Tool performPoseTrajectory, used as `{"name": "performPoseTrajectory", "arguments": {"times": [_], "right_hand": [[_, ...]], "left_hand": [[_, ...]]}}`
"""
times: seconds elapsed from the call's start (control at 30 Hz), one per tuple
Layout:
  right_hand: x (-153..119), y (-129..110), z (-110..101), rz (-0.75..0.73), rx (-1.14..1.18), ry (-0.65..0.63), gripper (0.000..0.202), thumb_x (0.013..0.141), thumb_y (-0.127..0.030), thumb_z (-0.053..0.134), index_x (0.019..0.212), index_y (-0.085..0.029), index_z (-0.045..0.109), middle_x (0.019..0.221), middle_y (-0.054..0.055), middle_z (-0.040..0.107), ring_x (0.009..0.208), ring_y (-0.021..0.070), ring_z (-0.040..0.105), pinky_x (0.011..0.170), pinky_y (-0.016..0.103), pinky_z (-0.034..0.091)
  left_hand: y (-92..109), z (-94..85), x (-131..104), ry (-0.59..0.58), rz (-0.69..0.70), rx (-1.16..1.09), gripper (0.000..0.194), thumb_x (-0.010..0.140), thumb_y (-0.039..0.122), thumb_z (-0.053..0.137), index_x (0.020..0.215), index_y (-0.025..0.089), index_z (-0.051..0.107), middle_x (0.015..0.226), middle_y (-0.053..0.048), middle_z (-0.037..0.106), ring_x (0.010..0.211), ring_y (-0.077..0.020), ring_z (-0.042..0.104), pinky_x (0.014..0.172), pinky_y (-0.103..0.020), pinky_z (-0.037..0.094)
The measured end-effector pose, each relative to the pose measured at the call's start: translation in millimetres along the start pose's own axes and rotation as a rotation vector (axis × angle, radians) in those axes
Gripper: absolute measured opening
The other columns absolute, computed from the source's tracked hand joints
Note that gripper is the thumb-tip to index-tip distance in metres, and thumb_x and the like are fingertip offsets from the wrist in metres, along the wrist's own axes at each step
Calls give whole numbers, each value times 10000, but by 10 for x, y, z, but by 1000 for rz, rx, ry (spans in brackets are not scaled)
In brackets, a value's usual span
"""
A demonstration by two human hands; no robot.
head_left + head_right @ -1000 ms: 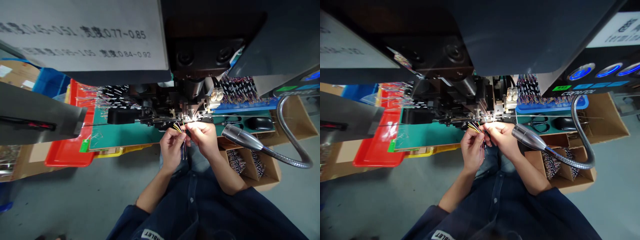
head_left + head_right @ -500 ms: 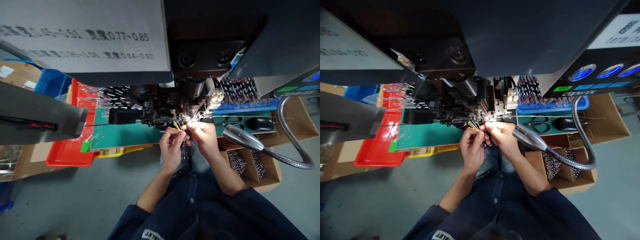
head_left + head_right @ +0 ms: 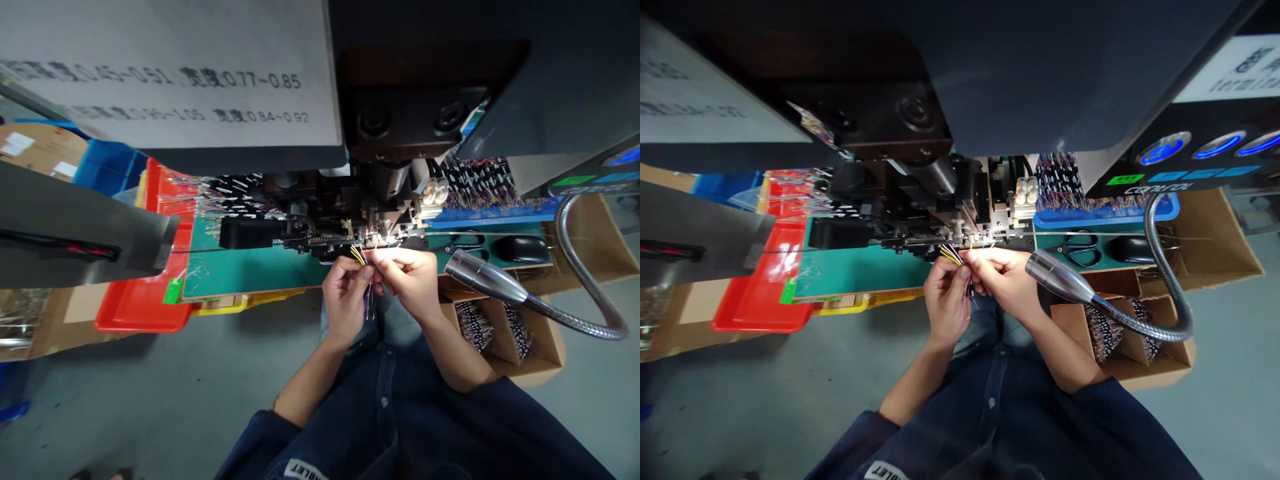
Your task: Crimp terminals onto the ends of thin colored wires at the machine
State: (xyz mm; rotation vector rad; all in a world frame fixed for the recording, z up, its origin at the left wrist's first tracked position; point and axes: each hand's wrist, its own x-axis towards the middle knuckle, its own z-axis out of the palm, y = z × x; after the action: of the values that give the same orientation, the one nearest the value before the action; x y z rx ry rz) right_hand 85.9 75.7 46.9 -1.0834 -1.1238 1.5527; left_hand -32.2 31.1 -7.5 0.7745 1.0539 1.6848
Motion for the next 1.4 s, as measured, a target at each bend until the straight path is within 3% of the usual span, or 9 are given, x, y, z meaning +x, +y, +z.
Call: {"name": "performPoseTrajectory", "arguments": {"times": [0.23, 0.5, 0.83, 1.13, 1.4], "right_hand": [[29, 48, -17, 117, 147, -1, 368, 992, -565, 900, 905, -208, 923, 553, -28, 605, 470, 117, 442, 469, 291, 465], [67, 132, -7, 118, 170, 16, 419, 971, -625, 899, 859, -221, 901, 469, -68, 488, 442, 134, 443, 482, 314, 498], [66, 134, -2, 100, 150, 21, 420, 989, -599, 886, 888, -193, 908, 480, -64, 506, 421, 117, 417, 455, 297, 484], [7, -89, -6, 63, 42, -32, 391, 943, -602, 964, 886, -222, 891, 551, -27, 619, 454, 136, 505, 461, 301, 459], [44, 109, -43, 79, 65, 43, 454, 962, -667, 910, 901, -218, 887, 466, -51, 533, 411, 154, 498, 417, 299, 384]], "left_hand": [[25, 51, -24, 10, -49, -50, 298, 1079, 437, 891, 967, 231, 707, 802, 33, 738, 601, -113, 685, 620, -245, 634], [73, 63, 28, 25, -30, -37, 374, 1056, 484, 915, 918, 233, 674, 761, 34, 744, 563, -104, 660, 566, -225, 589], [87, 46, 28, 22, -23, -29, 335, 1060, 454, 914, 937, 228, 700, 770, 34, 743, 570, -104, 671, 570, -224, 598], [23, -7, 8, -36, -63, -27, 333, 1053, 446, 916, 933, 241, 683, 715, 53, 704, 519, -108, 642, 551, -243, 611], [64, 17, 17, -6, -51, -41, 353, 1058, 450, 915, 921, 230, 676, 720, 40, 721, 561, -114, 690, 566, -226, 601]]}}
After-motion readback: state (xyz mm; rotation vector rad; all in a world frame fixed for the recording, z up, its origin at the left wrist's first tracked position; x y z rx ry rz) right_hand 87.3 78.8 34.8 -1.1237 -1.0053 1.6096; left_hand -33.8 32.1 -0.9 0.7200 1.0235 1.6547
